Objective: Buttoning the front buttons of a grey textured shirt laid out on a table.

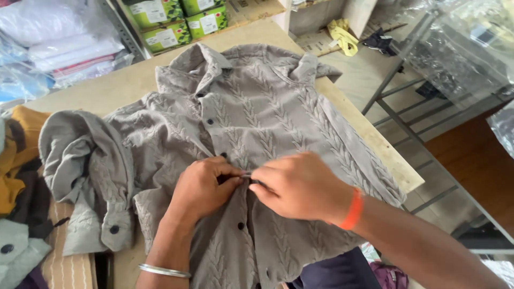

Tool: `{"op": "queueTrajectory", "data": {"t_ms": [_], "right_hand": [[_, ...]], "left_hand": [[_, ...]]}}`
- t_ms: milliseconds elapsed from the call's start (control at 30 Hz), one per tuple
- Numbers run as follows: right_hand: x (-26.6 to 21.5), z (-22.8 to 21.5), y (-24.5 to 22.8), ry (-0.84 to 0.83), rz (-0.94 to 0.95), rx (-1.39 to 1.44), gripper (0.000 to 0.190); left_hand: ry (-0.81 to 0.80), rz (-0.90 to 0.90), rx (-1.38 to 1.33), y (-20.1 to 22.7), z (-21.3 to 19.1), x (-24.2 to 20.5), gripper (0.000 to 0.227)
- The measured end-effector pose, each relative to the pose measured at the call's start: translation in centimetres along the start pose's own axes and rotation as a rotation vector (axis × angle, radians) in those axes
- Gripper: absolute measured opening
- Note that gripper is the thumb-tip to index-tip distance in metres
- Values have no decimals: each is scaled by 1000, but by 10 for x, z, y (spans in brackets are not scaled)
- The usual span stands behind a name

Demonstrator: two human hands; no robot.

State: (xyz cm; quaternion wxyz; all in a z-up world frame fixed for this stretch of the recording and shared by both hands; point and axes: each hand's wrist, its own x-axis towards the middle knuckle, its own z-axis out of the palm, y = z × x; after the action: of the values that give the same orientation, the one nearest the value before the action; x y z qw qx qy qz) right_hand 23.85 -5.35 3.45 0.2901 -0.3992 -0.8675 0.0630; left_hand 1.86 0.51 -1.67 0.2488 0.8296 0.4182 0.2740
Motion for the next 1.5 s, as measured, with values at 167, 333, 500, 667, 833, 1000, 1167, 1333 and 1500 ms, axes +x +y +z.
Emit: {"op": "queueTrajectory", "data": {"t_ms": [167,333,500,667,833,1000,1167,1333,1500], "right_hand": [[-48,-46,-3,170,327,94,42],[-77,-30,23,303,264,-398,72],[-101,-22,24,247,81,-567,81],[-99,-54,0,425,165,-571,83],[-90,0,29,228,259,-495,88],[-90,24,46,-90,472,-515,95],[-90,25,46,-90,468,-524,95],[-89,24,46,-101,479,-513,95],[-89,25,47,-109,480,-527,96]], "left_hand": [[-45,-136,-23,5,-2,1,16],[-36,-102,7,4,-1,2,17],[-53,-143,-12,3,-1,0,17],[-43,-88,-42,-1,-1,-2,18],[-69,-116,-73,1,0,-1,19],[-77,-175,-40,7,-3,-1,21],[-65,-143,-54,2,-2,-1,21],[-72,-134,-33,0,-1,1,21],[-64,-104,-75,-4,-1,0,20]]}}
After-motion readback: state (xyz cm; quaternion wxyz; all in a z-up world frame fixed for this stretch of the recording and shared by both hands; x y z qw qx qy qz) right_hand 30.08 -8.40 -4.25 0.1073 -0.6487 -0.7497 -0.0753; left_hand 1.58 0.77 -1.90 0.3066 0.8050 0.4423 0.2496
